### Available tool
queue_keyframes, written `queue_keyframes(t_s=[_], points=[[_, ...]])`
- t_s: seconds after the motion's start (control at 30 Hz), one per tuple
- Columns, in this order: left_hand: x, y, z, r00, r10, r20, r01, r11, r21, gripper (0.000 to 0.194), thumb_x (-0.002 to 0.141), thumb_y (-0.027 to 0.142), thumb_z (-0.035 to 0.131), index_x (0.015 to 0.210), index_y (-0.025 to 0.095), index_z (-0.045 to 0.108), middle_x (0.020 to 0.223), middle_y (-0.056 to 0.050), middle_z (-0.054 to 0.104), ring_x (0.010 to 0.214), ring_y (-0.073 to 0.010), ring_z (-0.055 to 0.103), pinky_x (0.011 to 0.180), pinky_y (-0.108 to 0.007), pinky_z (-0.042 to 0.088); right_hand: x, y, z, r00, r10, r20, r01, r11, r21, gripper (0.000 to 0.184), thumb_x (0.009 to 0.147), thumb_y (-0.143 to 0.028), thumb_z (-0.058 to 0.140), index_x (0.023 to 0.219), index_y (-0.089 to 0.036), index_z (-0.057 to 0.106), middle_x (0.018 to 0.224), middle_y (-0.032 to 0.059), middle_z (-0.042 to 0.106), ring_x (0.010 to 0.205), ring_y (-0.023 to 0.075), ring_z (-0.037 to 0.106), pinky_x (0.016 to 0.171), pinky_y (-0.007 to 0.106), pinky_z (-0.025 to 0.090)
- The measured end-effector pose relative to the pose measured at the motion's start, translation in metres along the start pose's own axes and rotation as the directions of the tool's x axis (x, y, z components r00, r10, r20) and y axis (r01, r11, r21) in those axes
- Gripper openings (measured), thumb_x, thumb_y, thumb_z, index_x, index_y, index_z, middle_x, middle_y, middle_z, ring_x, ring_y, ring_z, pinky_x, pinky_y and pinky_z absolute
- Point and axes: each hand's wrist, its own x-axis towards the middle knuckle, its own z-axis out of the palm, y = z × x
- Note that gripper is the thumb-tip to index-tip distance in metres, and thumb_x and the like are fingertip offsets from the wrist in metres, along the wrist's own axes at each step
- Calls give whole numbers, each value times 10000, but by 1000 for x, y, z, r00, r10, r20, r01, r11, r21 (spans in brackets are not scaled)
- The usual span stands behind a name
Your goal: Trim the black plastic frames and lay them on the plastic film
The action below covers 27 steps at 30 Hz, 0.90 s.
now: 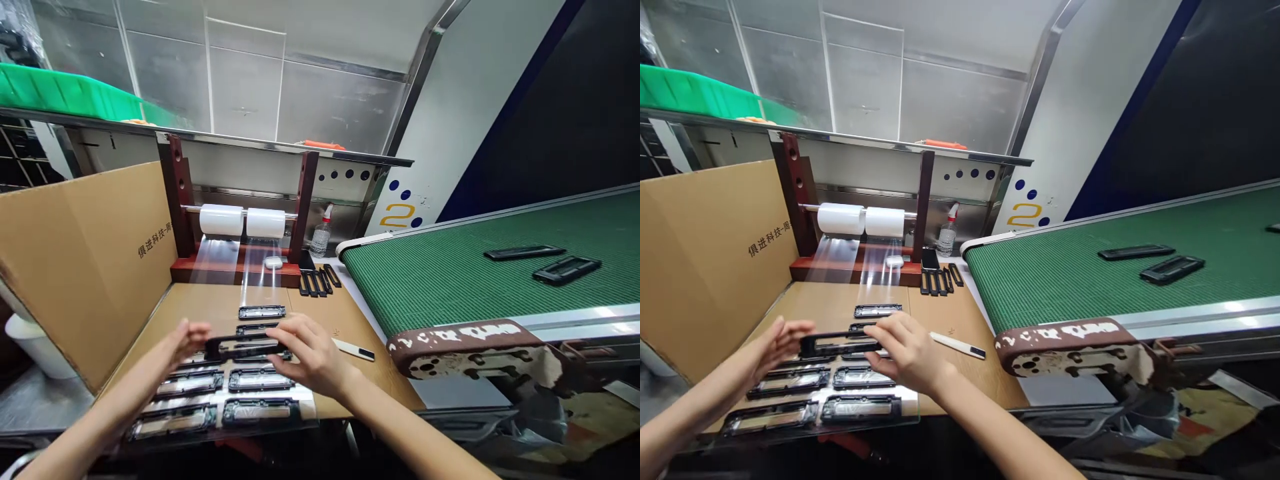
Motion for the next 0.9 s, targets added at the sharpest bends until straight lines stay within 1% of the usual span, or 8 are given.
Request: queue_keyframes(t_s=[0.03, 0.1, 0.17, 0.23, 0.3, 0.43, 0.63, 0.9], points=[[12, -1, -11, 993, 30, -116, -29, 1000, 8, 624, 910, 636, 269, 1278, 173, 467, 1383, -109, 526, 1286, -178, 461, 1112, -297, 261, 1, 3, 9, 999, 50, 7, -50, 998, 29, 266, 874, -206, 593, 1124, -115, 572, 959, 92, 637, 910, 190, 579, 866, 342, 513], [35, -4, -31, 965, 34, -261, -30, 999, 21, 630, 946, 563, 260, 1382, 114, 336, 1528, -144, 314, 1407, -176, 267, 1157, -303, 126, 2, 8, 25, 992, 120, 42, -122, 990, 71, 261, 870, -224, 587, 1111, -126, 580, 965, 96, 629, 914, 202, 572, 837, 355, 514], [51, -7, -45, 956, -25, -293, 25, 1000, -4, 648, 956, 530, 277, 1410, 67, 283, 1520, -198, 298, 1390, -229, 307, 1156, -387, 163, 5, 12, 39, 985, 156, 77, -163, 983, 90, 261, 861, -225, 587, 1103, -129, 587, 966, 99, 628, 911, 208, 572, 826, 364, 508], [60, -9, -51, 963, -81, -256, 70, 996, -50, 656, 950, 538, 309, 1409, 69, 289, 1448, -215, 404, 1277, -250, 470, 1102, -441, 294, 8, 16, 54, 977, 185, 110, -196, 976, 98, 275, 838, -218, 613, 1098, -133, 592, 970, 98, 631, 912, 214, 574, 819, 368, 501], [64, -11, -53, 971, -112, -209, 94, 991, -93, 640, 940, 552, 343, 1386, 92, 336, 1328, -191, 532, 1102, -223, 602, 1017, -431, 408, 12, 18, 70, 963, 217, 157, -235, 967, 103, 293, 800, -205, 661, 1080, -143, 604, 977, 89, 640, 911, 218, 578, 816, 367, 491], [68, -11, -51, 980, -151, -133, 133, 982, -133, 566, 932, 530, 409, 1304, 104, 437, 1080, -129, 662, 798, -168, 669, 857, -384, 508, 16, 19, 102, 924, 266, 276, -303, 947, 102, 296, 767, -216, 720, 1043, -166, 627, 981, 68, 658, 922, 218, 585, 835, 359, 472], [70, -12, -53, 982, -164, -95, 148, 976, -158, 538, 943, 508, 397, 1313, 118, 416, 1095, -128, 657, 822, -179, 679, 826, -373, 517, 17, 16, 128, 865, 307, 397, -374, 922, 102, 289, 792, -243, 719, 1059, -174, 635, 1019, 56, 655, 966, 208, 583, 889, 343, 446], [69, -14, -59, 993, -111, -42, 107, 990, -89, 651, 916, 587, 376, 1370, 121, 351, 1186, -165, 634, 892, -211, 691, 909, -431, 499, 20, 15, 137, 837, 294, 462, -390, 912, 128, 302, 806, -226, 714, 1086, -144, 638, 1017, 59, 639, 961, 191, 573, 888, 300, 449]])
